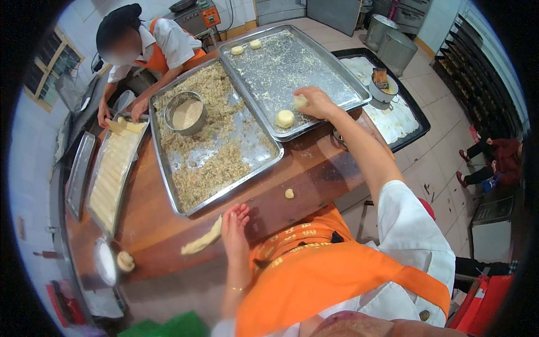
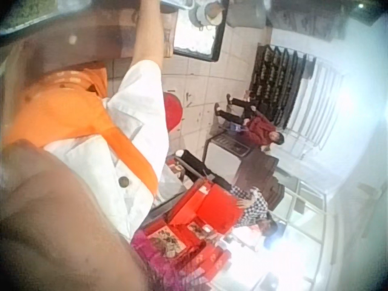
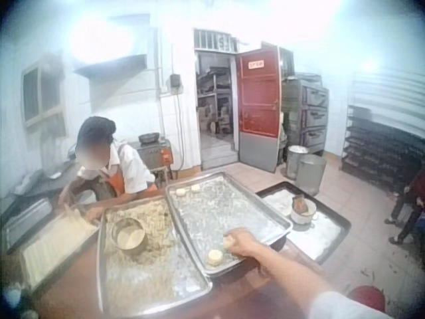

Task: The person prepares filled buns by flattening small pieces of dough, adding a scoop of filling by hand, and pinching the edges together to seal them before placing the finished buns onto a large metal tray.

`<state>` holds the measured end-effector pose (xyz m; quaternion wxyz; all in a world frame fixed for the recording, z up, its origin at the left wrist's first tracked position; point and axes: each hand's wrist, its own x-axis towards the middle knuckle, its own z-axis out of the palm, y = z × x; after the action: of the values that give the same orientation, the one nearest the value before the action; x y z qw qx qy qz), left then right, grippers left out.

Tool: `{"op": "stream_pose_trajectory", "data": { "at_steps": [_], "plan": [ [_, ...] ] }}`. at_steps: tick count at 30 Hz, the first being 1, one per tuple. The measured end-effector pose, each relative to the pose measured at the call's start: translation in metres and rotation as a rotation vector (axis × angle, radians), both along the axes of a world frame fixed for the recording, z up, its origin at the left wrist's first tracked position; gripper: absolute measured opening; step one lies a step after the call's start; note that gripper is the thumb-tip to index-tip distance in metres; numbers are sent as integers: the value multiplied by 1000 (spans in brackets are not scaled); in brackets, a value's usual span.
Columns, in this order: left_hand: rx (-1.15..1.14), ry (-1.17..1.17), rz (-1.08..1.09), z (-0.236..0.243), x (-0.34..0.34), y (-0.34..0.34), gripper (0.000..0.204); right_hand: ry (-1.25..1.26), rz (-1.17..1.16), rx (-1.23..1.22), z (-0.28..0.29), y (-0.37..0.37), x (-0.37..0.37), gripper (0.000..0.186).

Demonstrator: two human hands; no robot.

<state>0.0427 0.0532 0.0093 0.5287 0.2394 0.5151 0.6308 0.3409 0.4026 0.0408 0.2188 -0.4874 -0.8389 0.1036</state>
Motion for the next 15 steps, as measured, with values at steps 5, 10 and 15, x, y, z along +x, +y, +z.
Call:
{"op": "stream_pose_trajectory", "data": {
  "at_steps": [5,10,15],
  "plan": [
    [-34,21,9,3,1,-3,31,-116,51,-145,2,7,-5,51],
    [-42,30,6,1,-5,-3,30,0,122,-245,5,1,21,46],
    [4,279,90,-12,-20,-17,27,298,-148,-34,13,-14,5,25]
  ]
}}
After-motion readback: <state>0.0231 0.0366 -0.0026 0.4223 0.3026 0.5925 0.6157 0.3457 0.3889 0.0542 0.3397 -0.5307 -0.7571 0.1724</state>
